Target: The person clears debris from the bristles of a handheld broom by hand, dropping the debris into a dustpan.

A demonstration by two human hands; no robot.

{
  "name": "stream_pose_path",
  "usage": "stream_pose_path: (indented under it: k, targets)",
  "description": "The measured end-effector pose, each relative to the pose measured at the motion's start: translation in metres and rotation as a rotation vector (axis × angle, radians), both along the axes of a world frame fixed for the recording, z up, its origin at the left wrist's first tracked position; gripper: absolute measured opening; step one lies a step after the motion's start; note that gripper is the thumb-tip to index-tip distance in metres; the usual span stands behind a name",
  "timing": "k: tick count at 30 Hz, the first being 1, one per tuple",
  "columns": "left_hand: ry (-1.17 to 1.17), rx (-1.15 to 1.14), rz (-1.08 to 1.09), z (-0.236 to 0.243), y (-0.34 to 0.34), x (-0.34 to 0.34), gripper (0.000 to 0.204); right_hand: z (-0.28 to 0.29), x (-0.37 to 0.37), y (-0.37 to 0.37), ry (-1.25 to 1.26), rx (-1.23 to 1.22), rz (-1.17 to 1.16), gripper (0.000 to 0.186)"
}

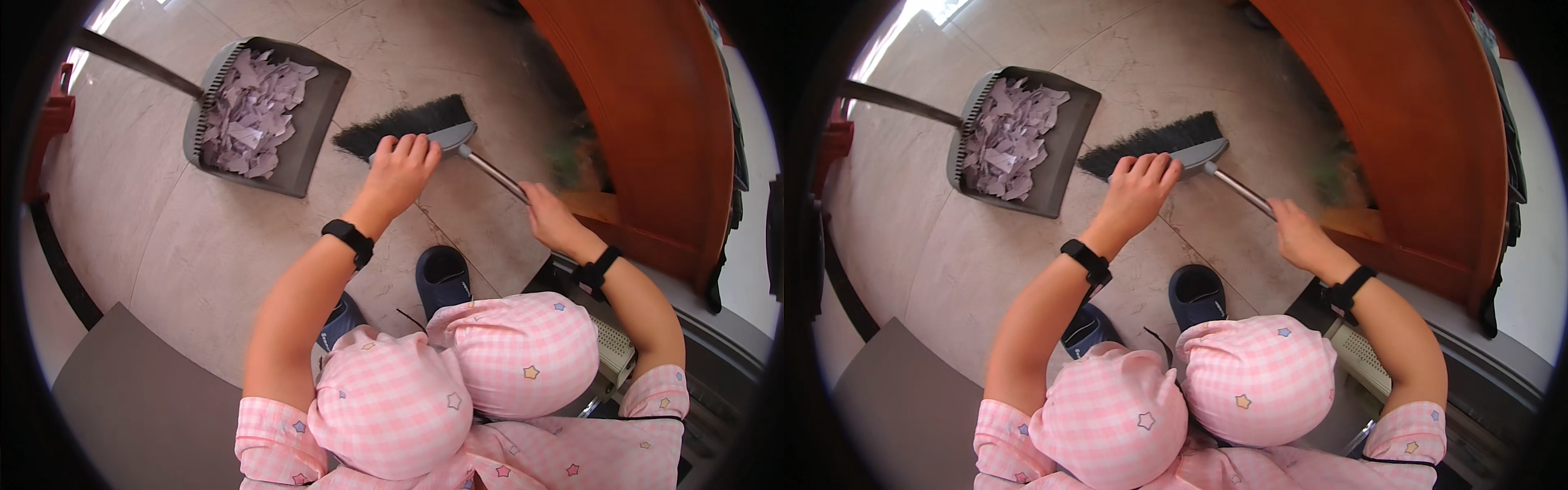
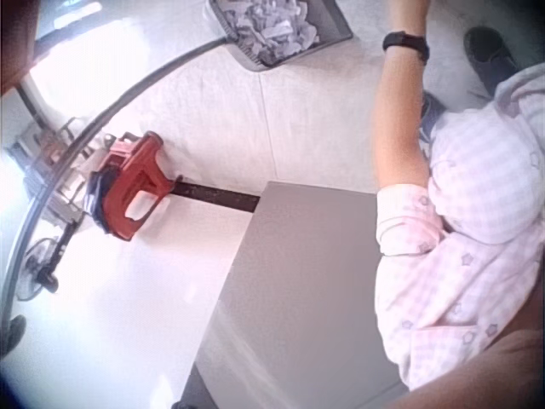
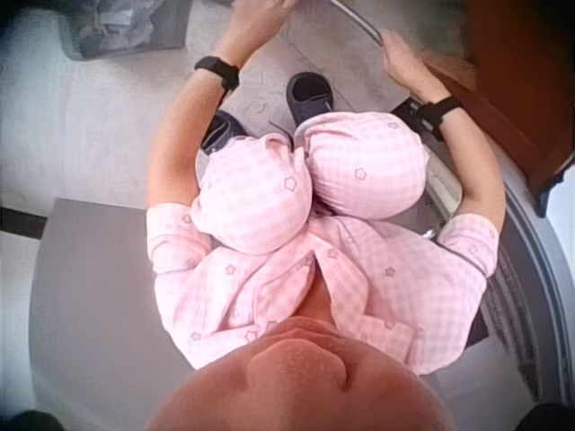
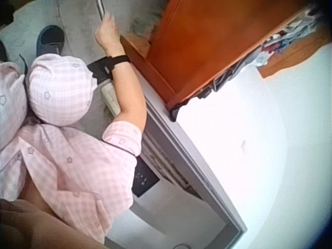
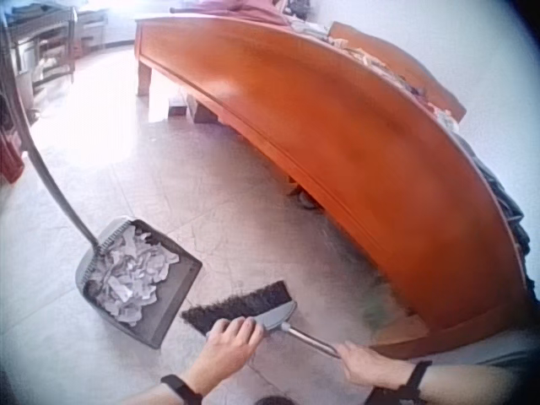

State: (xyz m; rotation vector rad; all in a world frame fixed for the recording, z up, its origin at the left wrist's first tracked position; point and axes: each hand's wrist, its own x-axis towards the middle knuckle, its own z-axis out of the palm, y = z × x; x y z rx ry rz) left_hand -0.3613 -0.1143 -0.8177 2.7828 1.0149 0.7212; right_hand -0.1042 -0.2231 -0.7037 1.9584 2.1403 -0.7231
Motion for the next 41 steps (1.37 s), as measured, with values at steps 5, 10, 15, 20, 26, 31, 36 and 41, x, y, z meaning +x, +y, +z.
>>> stream_pose_path:
  k: [5, 10, 15, 20, 26, 31, 36, 41]
  targets:
    - [-0.028, -0.065, -0.024, 0.016, -0.009, -0.121, 0.032, 0.058, -0.147, -0.018, -0.27, 0.008, 0.044, 0.04]
    - [-0.015, -0.295, -0.155, 0.036, 0.002, -0.188, 0.031, 0.121, -0.228, -0.017, -0.453, 0.217, 0.11, 0.034]
    - [-0.177, -0.309, 0.03, 0.071, 0.039, -0.152, 0.044, 0.189, -0.195, 0.042, -0.479, 0.067, 0.05, 0.023]
    - [-0.28, -0.25, 0.341, 0.096, 0.064, -0.068, 0.04, 0.217, -0.092, 0.123, -0.632, 0.111, 0.229, 0.008]
    - [-0.47, -0.586, 0.49, 0.184, 0.049, -0.037, 0.01, 0.284, -0.043, 0.143, -0.607, -0.162, 0.101, 0.015]
    - [-0.598, -0.581, 0.601, 0.251, 0.053, -0.025, 0.012, 0.351, -0.043, 0.163, -0.685, -0.245, 0.076, 0.031]
    - [-0.456, -0.808, 0.626, 0.223, 0.031, -0.01, 0.016, 0.34, -0.021, 0.134, -0.602, -0.215, 0.129, 0.026]
    - [-0.678, -0.794, 0.553, 0.223, 0.023, 0.04, 0.021, 0.338, 0.008, 0.132, -0.638, -0.229, 0.151, 0.028]
